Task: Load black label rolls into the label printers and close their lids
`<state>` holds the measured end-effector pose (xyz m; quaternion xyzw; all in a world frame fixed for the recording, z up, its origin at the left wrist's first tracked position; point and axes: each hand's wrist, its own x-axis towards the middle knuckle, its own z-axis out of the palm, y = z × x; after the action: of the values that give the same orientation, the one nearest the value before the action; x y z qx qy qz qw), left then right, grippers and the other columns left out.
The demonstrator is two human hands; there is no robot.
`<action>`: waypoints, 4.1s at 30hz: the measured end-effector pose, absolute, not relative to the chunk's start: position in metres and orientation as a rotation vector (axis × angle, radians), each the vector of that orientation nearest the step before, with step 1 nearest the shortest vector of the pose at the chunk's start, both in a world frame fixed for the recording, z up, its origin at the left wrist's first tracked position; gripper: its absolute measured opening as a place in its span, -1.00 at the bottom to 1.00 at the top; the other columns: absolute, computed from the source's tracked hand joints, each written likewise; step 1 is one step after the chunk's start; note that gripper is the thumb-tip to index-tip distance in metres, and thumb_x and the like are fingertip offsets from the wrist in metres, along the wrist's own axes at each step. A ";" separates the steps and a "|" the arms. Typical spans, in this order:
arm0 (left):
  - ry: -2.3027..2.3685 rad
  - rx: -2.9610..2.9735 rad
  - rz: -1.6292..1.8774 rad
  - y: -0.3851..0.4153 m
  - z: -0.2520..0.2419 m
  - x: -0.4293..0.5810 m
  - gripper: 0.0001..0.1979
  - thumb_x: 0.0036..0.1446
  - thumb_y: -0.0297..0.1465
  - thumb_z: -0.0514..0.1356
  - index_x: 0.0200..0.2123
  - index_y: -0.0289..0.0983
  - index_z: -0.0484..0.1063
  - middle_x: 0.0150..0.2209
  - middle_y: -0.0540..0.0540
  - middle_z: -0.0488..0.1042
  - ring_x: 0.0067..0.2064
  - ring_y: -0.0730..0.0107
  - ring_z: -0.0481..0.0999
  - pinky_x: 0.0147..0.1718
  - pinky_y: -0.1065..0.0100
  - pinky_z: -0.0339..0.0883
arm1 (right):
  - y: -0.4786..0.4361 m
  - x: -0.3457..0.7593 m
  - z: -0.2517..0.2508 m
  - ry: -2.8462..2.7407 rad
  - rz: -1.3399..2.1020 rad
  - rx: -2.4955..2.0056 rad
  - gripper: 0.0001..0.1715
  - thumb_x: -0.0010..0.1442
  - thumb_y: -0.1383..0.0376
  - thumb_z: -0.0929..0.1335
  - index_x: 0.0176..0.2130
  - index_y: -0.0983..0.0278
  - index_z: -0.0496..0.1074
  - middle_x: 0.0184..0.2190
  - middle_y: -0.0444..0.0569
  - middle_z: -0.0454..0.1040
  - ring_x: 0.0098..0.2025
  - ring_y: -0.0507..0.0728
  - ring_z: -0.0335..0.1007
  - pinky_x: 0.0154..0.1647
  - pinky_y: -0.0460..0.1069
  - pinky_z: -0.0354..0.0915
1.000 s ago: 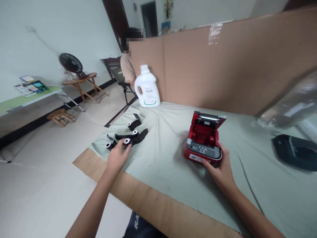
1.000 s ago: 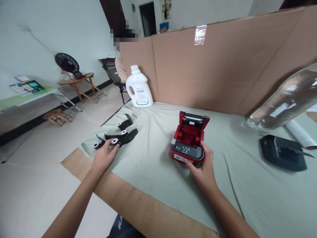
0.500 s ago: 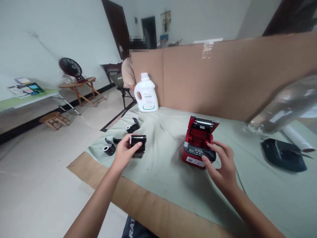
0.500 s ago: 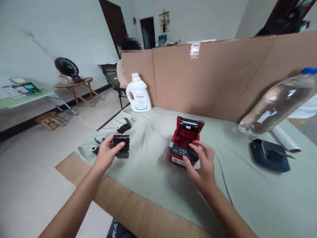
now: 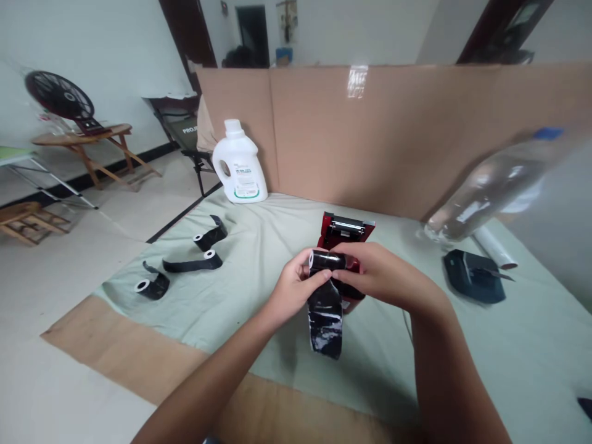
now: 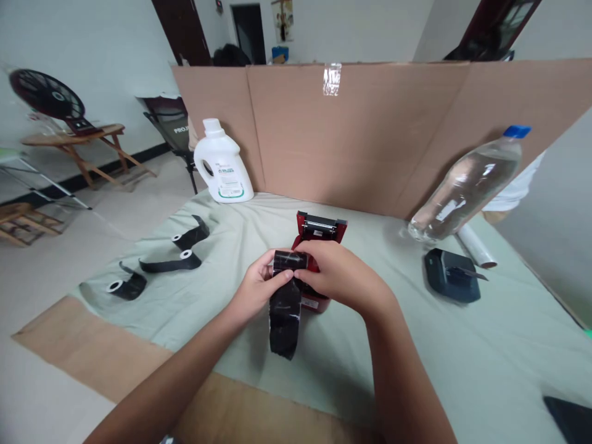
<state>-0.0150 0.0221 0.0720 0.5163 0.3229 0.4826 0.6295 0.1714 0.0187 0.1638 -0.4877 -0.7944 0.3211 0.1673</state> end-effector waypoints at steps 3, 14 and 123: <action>0.772 1.145 1.135 0.023 0.061 -0.016 -0.56 0.11 -0.21 0.42 -0.02 -0.28 0.45 -0.26 -0.02 0.56 -0.31 0.46 0.55 -0.30 0.47 0.45 | 0.026 0.169 0.152 -2.291 0.834 -1.334 -0.85 0.26 0.30 0.34 -0.16 0.21 0.50 -0.22 -0.06 0.59 -0.29 0.09 0.48 -0.33 -0.04 0.26; 0.811 1.274 0.745 -0.015 0.039 -0.024 -0.26 0.25 -0.27 0.28 0.44 -0.17 0.14 -0.26 -0.13 0.65 -0.51 0.50 0.49 -0.60 0.51 0.25 | 0.054 0.188 0.126 -2.294 0.688 -1.714 -0.78 0.35 0.30 0.26 -0.11 0.22 0.47 -0.19 0.01 0.58 -0.25 0.15 0.44 -0.30 -0.01 0.24; 1.070 1.303 1.295 0.046 0.019 -0.007 -0.73 0.23 -0.34 0.25 0.00 -0.15 0.48 0.17 -0.15 0.45 0.23 0.13 0.43 0.19 0.14 0.35 | 0.011 0.183 0.009 -1.043 0.906 -1.343 -0.32 0.21 0.16 0.29 0.30 0.16 0.34 0.30 0.03 0.39 0.24 0.30 0.36 0.21 0.19 0.34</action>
<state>-0.0075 0.0464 0.0186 0.5354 0.4399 0.5324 0.4862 0.1833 0.0112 0.0092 -0.5723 -0.4446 0.3862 0.5706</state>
